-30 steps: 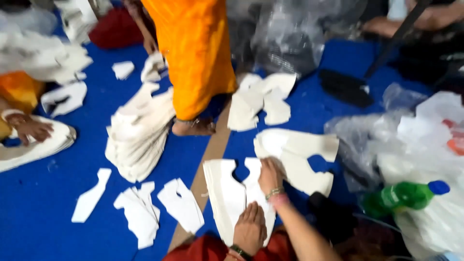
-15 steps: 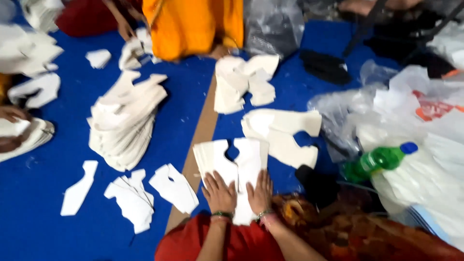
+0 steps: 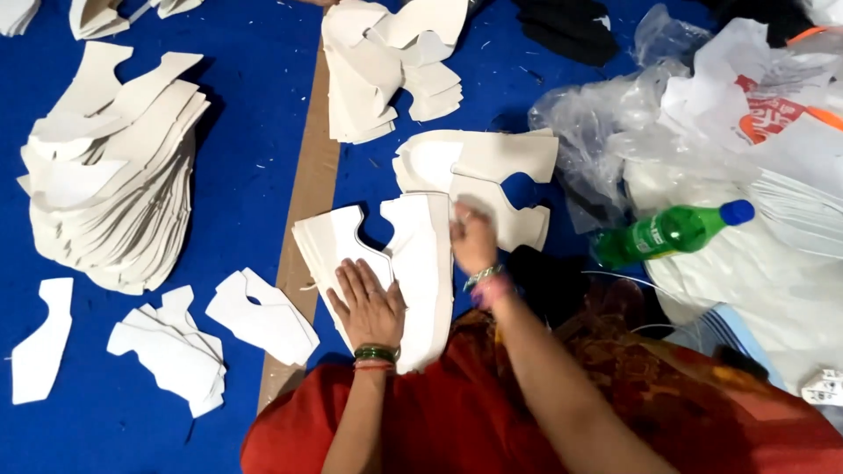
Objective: Sorting and stacking white fabric shoe upper components on the floor.
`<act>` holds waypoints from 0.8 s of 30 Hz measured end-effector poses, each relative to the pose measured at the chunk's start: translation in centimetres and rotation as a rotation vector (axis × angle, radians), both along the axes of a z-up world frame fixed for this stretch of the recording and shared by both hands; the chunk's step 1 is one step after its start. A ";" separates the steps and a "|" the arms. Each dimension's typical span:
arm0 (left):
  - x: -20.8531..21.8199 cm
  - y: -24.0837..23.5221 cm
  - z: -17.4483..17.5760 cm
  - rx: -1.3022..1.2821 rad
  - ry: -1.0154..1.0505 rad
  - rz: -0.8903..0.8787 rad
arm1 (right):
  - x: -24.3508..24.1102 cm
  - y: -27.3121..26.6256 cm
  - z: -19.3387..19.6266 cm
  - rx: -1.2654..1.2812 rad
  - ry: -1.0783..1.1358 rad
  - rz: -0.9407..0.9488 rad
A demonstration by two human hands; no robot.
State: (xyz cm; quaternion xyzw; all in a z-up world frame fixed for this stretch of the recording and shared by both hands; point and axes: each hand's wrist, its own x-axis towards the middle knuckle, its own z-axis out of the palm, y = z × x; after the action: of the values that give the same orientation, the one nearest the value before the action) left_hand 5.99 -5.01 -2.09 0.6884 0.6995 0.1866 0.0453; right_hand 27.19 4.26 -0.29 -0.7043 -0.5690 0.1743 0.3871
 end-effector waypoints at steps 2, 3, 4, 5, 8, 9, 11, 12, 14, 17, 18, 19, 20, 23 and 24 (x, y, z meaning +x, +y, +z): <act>0.1 -0.1 0.2 0.002 0.014 0.011 | 3.5 5.0 -3.6 0.062 -0.073 0.036; 0.2 0.0 0.4 0.004 0.026 0.020 | 5.2 7.7 -5.3 0.125 -0.147 0.070; 0.2 0.0 0.5 0.012 0.026 0.025 | 5.5 9.9 -5.6 0.133 -0.147 0.074; 0.3 -0.1 0.6 0.005 0.041 0.030 | 5.9 12.2 -5.9 0.125 -0.271 0.067; 0.3 0.4 0.4 0.015 0.057 0.032 | 6.2 17.8 -5.5 0.088 -0.503 0.115; 0.3 0.4 0.2 0.019 0.056 0.030 | 6.4 19.1 -5.3 0.044 -0.614 0.177; 0.4 0.7 0.0 0.022 0.067 0.031 | 5.5 20.2 -2.8 -0.254 -0.568 0.197; 0.5 0.5 0.0 0.019 0.078 0.035 | 5.1 20.4 -1.6 -0.556 -0.511 0.216; 0.5 0.4 -0.1 0.051 0.072 0.025 | 5.5 20.5 -1.2 -0.575 -0.567 0.208; 0.5 0.5 -0.6 0.088 0.080 0.032 | 5.9 20.6 -0.6 -0.566 -0.585 0.235; 0.5 0.5 -0.8 0.082 0.093 0.047 | 5.9 20.6 -0.4 -0.548 -0.547 0.271; 0.5 0.6 -0.8 0.092 0.094 0.050 | 5.5 19.7 0.6 -0.537 -0.548 0.271; 0.4 0.7 -0.8 0.086 0.100 0.053 | 5.0 18.7 1.5 -0.470 -0.634 0.246; 0.5 0.4 -0.8 0.089 0.091 0.057 | 5.6 17.0 -0.8 -0.247 -0.774 0.225; 0.4 0.4 -0.7 0.093 0.087 0.053 | 6.0 16.8 -2.4 -0.095 -0.815 0.232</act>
State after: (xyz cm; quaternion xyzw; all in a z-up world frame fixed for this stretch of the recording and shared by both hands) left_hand 6.42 -4.61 -2.82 0.6785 0.7093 0.1900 -0.0223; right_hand 33.21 21.09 -2.72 -0.6639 -0.7423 -0.0501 0.0756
